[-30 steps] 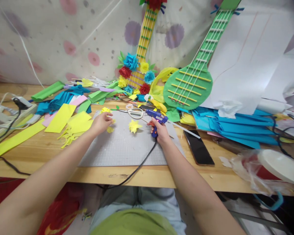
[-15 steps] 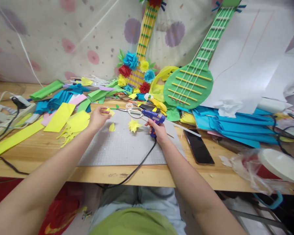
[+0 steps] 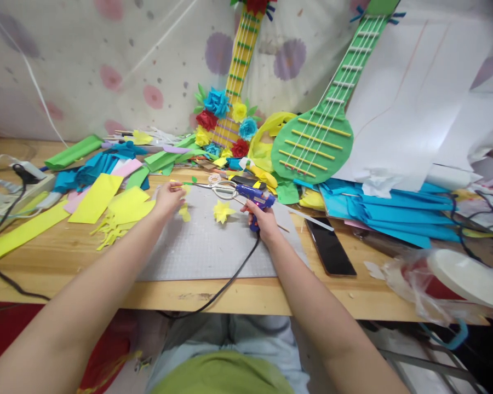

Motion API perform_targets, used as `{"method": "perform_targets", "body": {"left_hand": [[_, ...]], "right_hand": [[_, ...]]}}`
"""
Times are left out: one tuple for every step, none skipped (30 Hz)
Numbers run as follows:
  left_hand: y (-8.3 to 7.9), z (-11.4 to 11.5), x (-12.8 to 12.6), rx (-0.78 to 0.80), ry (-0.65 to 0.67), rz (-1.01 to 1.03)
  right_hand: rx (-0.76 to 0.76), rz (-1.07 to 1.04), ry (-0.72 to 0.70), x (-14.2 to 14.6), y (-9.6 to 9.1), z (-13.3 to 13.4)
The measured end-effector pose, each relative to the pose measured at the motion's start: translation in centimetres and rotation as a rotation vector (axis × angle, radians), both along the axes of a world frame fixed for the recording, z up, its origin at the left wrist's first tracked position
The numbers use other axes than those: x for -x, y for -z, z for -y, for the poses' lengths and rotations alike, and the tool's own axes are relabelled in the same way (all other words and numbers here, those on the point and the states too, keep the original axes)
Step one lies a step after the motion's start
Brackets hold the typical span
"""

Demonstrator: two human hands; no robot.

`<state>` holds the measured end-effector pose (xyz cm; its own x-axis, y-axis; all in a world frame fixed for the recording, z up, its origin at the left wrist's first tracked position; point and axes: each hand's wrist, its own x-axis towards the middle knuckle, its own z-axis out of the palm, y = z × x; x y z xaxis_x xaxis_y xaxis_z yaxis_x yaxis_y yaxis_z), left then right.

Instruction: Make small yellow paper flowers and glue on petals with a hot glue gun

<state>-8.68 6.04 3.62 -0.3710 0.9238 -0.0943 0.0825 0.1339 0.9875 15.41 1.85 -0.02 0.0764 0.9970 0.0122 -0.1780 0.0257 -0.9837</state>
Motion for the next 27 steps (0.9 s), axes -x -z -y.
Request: {"method": "perform_targets", "body": {"left_hand": [[0.2, 0.1, -0.1, 0.018, 0.014, 0.063], [0.3, 0.2, -0.2, 0.028, 0.028, 0.114], [0.4, 0.3, -0.3, 0.032, 0.045, 0.150], [0.4, 0.4, -0.3, 0.029, 0.062, 0.173], [0.4, 0.6, -0.2, 0.020, 0.082, 0.191], [0.3, 0.7, -0.1, 0.006, 0.106, 0.210], [0.1, 0.8, 0.0, -0.011, 0.138, 0.231], [-0.1, 0.9, 0.1, -0.024, 0.175, 0.249], [-0.2, 1.0, 0.2, -0.034, 0.215, 0.261], [-0.3, 1.1, 0.2, -0.038, 0.251, 0.264], [-0.4, 1.2, 0.2, -0.041, 0.281, 0.259], [-0.5, 1.2, 0.2, -0.041, 0.301, 0.244], [-0.4, 1.2, 0.1, -0.041, 0.306, 0.222], [-0.4, 1.2, -0.1, -0.043, 0.294, 0.195], [-0.4, 1.2, -0.4, -0.050, 0.270, 0.169], [-0.4, 1.2, -0.7, -0.064, 0.240, 0.149], [-0.4, 1.3, -1.1, -0.085, 0.214, 0.138], [-0.4, 1.3, -1.6, -0.114, 0.194, 0.134], [-0.5, 1.3, -2.1, -0.145, 0.190, 0.136], [-0.6, 1.4, -2.6, -0.170, 0.203, 0.135], [-0.7, 1.4, -3.1, -0.181, 0.221, 0.123], [-0.8, 1.5, -3.5, -0.179, 0.239, 0.102], [-0.8, 1.5, -3.9, -0.170, 0.253, 0.065], [-0.9, 1.4, -4.2, -0.159, 0.264, 0.013], [-0.8, 1.4, -4.4, -0.146, 0.271, -0.048], [-0.8, 1.3, -4.5, -0.133, 0.274, -0.116], [-0.8, 1.2, -4.6, -0.121, 0.273, -0.185]], "right_hand": [[0.003, -0.004, 0.000, 0.0, 0.0, 0.0], [0.008, -0.008, 0.000, 0.1, 0.0, 0.0], [0.013, -0.010, 0.000, 0.1, -0.1, 0.0], [0.018, -0.010, 0.000, 0.1, -0.1, 0.0], [0.021, -0.011, -0.002, 0.1, -0.1, 0.0], [0.020, -0.013, -0.004, 0.1, -0.1, 0.0], [0.018, -0.012, -0.007, 0.1, -0.1, 0.0], [0.015, -0.012, -0.009, 0.1, -0.1, 0.1], [0.013, -0.010, -0.010, 0.1, -0.1, 0.1], [0.011, -0.010, -0.009, 0.2, -0.1, 0.1], [0.010, -0.009, -0.005, 0.2, -0.1, 0.1], [0.009, -0.008, -0.002, 0.2, -0.1, 0.2], [0.007, -0.007, 0.001, 0.2, -0.1, 0.2], [0.005, -0.006, 0.002, 0.2, -0.1, 0.2], [0.003, -0.003, 0.001, 0.3, -0.1, 0.2], [0.002, -0.002, 0.000, 0.3, -0.1, 0.2], [0.001, 0.000, -0.001, 0.3, -0.1, 0.2], [0.001, 0.008, -0.003, 0.2, -0.1, 0.2], [0.001, 0.023, -0.005, 0.2, -0.1, 0.2], [-0.002, 0.045, -0.013, 0.2, 0.0, 0.2], [-0.008, 0.070, -0.025, 0.2, 0.0, 0.2], [-0.018, 0.094, -0.043, 0.1, 0.1, 0.2], [-0.029, 0.115, -0.064, 0.1, 0.1, 0.2], [-0.037, 0.132, -0.081, 0.1, 0.1, 0.3], [-0.042, 0.148, -0.096, 0.1, 0.1, 0.3], [-0.041, 0.169, -0.106, 0.1, 0.1, 0.4], [-0.034, 0.197, -0.112, 0.2, 0.0, 0.5]]}}
